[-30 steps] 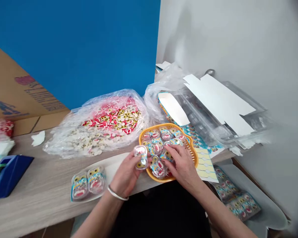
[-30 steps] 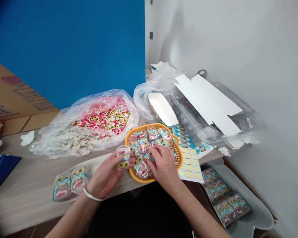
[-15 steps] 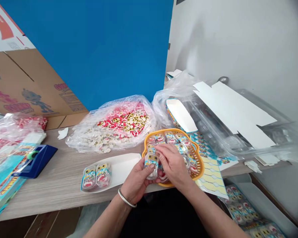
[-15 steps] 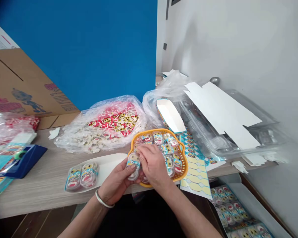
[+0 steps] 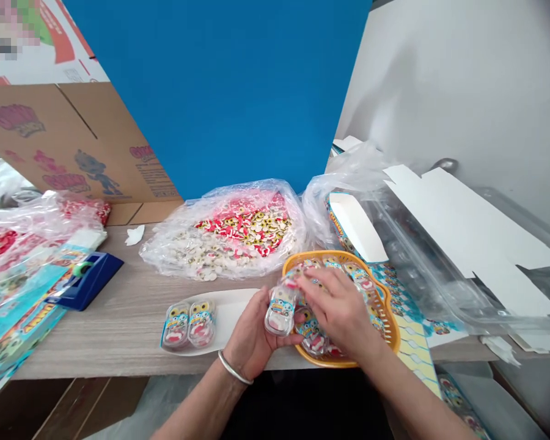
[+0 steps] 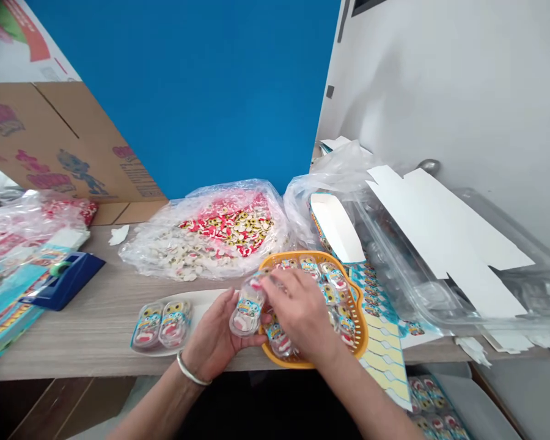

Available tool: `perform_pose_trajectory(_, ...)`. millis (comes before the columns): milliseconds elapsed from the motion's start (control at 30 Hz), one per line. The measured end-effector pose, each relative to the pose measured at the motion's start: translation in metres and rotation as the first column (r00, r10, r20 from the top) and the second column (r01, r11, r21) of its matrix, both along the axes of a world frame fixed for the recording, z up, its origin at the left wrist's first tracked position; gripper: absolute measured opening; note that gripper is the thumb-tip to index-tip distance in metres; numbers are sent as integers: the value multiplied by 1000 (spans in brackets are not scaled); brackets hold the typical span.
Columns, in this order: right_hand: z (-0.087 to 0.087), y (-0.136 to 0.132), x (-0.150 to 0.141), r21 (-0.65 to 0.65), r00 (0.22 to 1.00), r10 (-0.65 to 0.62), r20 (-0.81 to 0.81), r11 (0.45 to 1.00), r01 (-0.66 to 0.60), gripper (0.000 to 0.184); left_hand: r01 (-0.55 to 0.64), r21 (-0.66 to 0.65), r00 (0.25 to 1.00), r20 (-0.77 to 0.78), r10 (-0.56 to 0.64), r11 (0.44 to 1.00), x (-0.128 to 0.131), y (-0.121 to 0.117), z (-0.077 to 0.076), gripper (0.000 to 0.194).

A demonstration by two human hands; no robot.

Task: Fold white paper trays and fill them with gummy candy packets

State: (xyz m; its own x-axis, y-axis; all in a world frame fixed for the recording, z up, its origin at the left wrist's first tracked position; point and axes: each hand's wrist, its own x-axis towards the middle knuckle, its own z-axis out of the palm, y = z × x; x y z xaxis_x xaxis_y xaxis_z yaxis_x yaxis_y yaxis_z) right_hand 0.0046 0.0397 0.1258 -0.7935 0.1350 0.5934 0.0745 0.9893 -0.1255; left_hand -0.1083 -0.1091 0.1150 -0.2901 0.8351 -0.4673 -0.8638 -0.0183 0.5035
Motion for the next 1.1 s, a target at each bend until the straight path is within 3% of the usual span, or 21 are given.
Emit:
perform_pose_trajectory(100, -4, -24, 19, 37, 988, 142, 62, 989, -145, 33, 6, 37, 1000, 15, -6, 999, 5, -4, -1, 44)
perform_pose_trajectory(167, -8, -28, 23, -25, 980, 163, 111, 987, -161, 37, -24, -6, 999, -30, 24, 1000, 9, -8, -3, 36)
perform_pose_trajectory(267, -14, -16, 17, -109, 992, -4, 127, 994, 17, 38, -67, -61, 995, -82, 62, 996, 11, -12, -7, 35)
perform_pose_trajectory(367, -20, 0, 4, -54, 948, -196, 251, 975, 216, 27, -94, -80, 992, -96, 87, 992, 10, -13, -10, 36)
perform_pose_trajectory(500, -21, 9, -8, -34, 911, -225, 346, 967, 252, 17, -127, -79, 989, -83, 121, 989, 9, -13, -12, 33)
perform_pose_trajectory(633, -13, 7, -5, -232, 923, -232, 308, 922, 309, 11, -219, -79, 974, -79, 213, 972, 10, -10, -13, 27)
perform_pose_trajectory(700, -8, -1, -3, -456, 955, -220, 196, 842, 288, 12, -297, -73, 953, -92, 290, 952, 11, -8, -15, 33)
perform_pose_trajectory(733, -7, -7, -4, -591, 969, -210, 131, 769, 246, 12, -335, -63, 939, -100, 328, 940, 11, -7, -16, 38)
perform_pose_trajectory(800, -7, -25, -7, -832, 982, -187, 37, 538, 134, 14, -395, -21, 915, -105, 390, 919, 13, -5, -16, 50)
perform_pose_trajectory(867, -10, -46, -13, -954, 984, -178, 19, 291, 71, 21, -426, 31, 900, -85, 427, 904, 16, -2, -16, 57)
perform_pose_trajectory(900, -12, -56, -16, -973, 984, -178, 29, 218, 68, 25, -436, 52, 897, -61, 438, 899, 18, -2, -16, 56)
perform_pose_trajectory(933, -14, -65, -20, -977, 982, -182, 44, 197, 80, 28, -443, 68, 895, -33, 445, 894, 19, -1, -16, 54)
perform_pose_trajectory(1000, -18, -79, -26, -955, 977, -202, 70, 269, 124, 28, -441, 73, 897, 3, 442, 895, 20, -2, -16, 51)
perform_pose_trajectory(1100, -20, -83, -28, -860, 979, -186, 83, 484, 165, 25, -418, 19, 906, -60, 418, 908, 19, -5, -18, 51)
